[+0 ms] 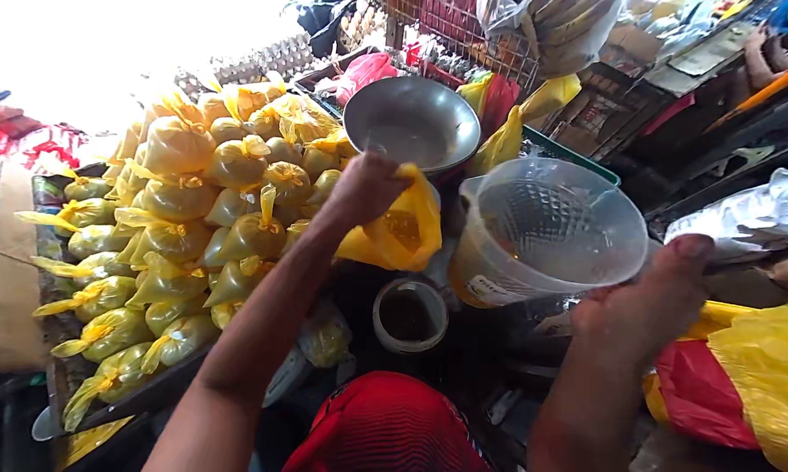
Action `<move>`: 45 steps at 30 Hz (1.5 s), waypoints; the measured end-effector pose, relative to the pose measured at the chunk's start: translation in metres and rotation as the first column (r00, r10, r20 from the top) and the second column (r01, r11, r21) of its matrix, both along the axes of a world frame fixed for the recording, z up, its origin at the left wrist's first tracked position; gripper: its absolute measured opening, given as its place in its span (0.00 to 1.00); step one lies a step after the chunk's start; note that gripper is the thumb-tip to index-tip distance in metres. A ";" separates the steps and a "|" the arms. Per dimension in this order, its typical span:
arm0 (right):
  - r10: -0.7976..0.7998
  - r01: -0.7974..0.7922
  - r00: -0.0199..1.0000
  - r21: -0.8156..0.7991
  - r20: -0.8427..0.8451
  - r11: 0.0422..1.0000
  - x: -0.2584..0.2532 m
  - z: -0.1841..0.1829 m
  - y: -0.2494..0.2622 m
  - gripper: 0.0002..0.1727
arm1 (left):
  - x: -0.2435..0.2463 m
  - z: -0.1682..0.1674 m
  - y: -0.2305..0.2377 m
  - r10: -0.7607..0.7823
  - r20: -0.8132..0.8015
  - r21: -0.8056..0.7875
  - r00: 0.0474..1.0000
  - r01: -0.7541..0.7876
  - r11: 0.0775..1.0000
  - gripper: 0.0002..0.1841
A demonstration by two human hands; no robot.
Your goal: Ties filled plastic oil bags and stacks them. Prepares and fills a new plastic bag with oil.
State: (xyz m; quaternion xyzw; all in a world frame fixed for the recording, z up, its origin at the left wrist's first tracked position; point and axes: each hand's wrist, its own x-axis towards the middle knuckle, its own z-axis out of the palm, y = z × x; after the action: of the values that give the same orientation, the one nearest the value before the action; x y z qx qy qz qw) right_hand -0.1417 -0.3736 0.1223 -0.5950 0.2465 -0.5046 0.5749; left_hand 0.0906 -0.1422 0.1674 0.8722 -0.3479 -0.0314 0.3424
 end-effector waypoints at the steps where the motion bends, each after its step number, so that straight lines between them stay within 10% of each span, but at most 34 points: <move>1: -0.039 0.038 0.999 0.123 0.006 0.992 0.000 -0.009 -0.006 0.25 | 0.004 0.029 -0.003 0.008 0.070 -0.032 0.998 -0.006 0.999 0.17; 5: -0.063 0.085 0.995 0.338 -0.076 0.937 0.007 -0.055 -0.013 0.29 | 0.046 0.123 -0.036 0.130 0.335 -0.096 0.933 -0.104 0.990 0.15; 9: -0.056 0.087 0.976 0.141 -0.210 0.986 0.003 -0.071 -0.003 0.26 | 0.098 0.147 -0.071 0.094 0.410 -0.208 0.907 -0.007 0.978 0.14; 16: -0.062 0.074 0.982 0.060 -0.177 0.995 -0.004 -0.068 -0.012 0.24 | 0.114 0.069 -0.093 -0.038 0.442 0.086 0.896 0.000 0.996 0.20; 26: 0.145 -0.177 0.971 -0.164 -0.190 0.970 0.024 0.044 -0.036 0.16 | 0.148 0.017 -0.085 0.074 -0.128 0.127 0.989 -0.057 0.990 0.19; 29: 0.297 -0.357 0.923 -0.264 -0.244 0.896 0.042 0.093 -0.043 0.15 | 0.152 0.000 -0.071 0.071 -0.286 -0.031 0.956 -0.083 0.996 0.39; 33: 0.328 -0.529 0.816 -0.387 -0.475 0.756 0.073 0.144 -0.047 0.20 | 0.112 0.007 -0.021 0.077 0.081 -0.095 0.994 -0.069 0.993 0.53; 38: 0.130 -0.528 0.770 -0.509 -0.625 0.679 0.127 0.180 -0.039 0.23 | 0.068 -0.019 0.013 -0.098 0.581 0.032 0.808 0.098 0.995 0.15; 45: 0.116 -0.613 0.695 -0.501 -0.710 0.611 0.165 0.198 -0.028 0.13 | 0.007 -0.065 0.039 0.296 0.586 -0.311 0.755 -0.128 0.942 0.14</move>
State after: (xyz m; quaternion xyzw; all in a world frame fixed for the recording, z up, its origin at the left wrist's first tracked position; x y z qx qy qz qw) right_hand 0.0231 -0.4012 0.3207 -0.9358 0.0695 -0.1988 0.2828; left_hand 0.0971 -0.1035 0.1019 0.8162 -0.3405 0.3429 0.3167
